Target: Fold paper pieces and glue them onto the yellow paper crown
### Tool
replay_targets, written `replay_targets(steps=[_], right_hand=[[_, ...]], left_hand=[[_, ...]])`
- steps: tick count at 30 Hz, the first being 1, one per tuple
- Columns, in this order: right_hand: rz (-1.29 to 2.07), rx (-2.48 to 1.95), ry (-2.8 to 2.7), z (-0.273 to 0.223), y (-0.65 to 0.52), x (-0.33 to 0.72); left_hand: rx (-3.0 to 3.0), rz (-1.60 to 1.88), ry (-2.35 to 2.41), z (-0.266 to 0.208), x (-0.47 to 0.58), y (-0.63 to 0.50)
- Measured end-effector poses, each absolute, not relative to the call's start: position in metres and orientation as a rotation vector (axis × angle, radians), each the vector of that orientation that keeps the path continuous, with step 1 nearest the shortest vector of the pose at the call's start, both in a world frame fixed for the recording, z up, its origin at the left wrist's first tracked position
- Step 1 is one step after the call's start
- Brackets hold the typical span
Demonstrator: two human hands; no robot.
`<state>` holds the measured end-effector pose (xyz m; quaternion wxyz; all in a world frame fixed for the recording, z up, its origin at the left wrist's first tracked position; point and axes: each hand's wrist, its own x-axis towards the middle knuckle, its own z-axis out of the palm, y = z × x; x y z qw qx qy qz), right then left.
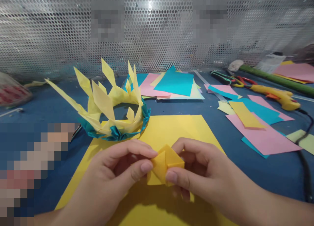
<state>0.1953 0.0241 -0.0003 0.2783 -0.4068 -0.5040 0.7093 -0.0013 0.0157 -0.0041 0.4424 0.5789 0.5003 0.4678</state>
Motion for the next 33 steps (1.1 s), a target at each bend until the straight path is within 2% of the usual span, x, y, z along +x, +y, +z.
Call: replay_targets(steps=[9, 20, 28, 30, 33], right_hand=[[1.901, -1.066, -1.371, 0.000, 0.023, 0.195], [1.557, -1.150, -1.710, -0.001, 0.017, 0.194], [1.494, -1.153, -1.746, -0.010, 0.016, 0.197], [1.411, -1.072, -1.760, -0.011, 0.015, 0.198], [1.098, -0.898, -1.850, -0.010, 0.016, 0.200]], left_hand=[[1.426, 1.125, 1.265, -0.005, -0.001, 0.019], [1.407, 1.107, 1.115, -0.004, -0.002, 0.013], [1.248, 0.997, 1.004, -0.007, -0.002, 0.007], [1.183, 0.983, 1.000, -0.008, -0.002, 0.006], [1.153, 0.959, 0.997, -0.010, -0.001, 0.007]])
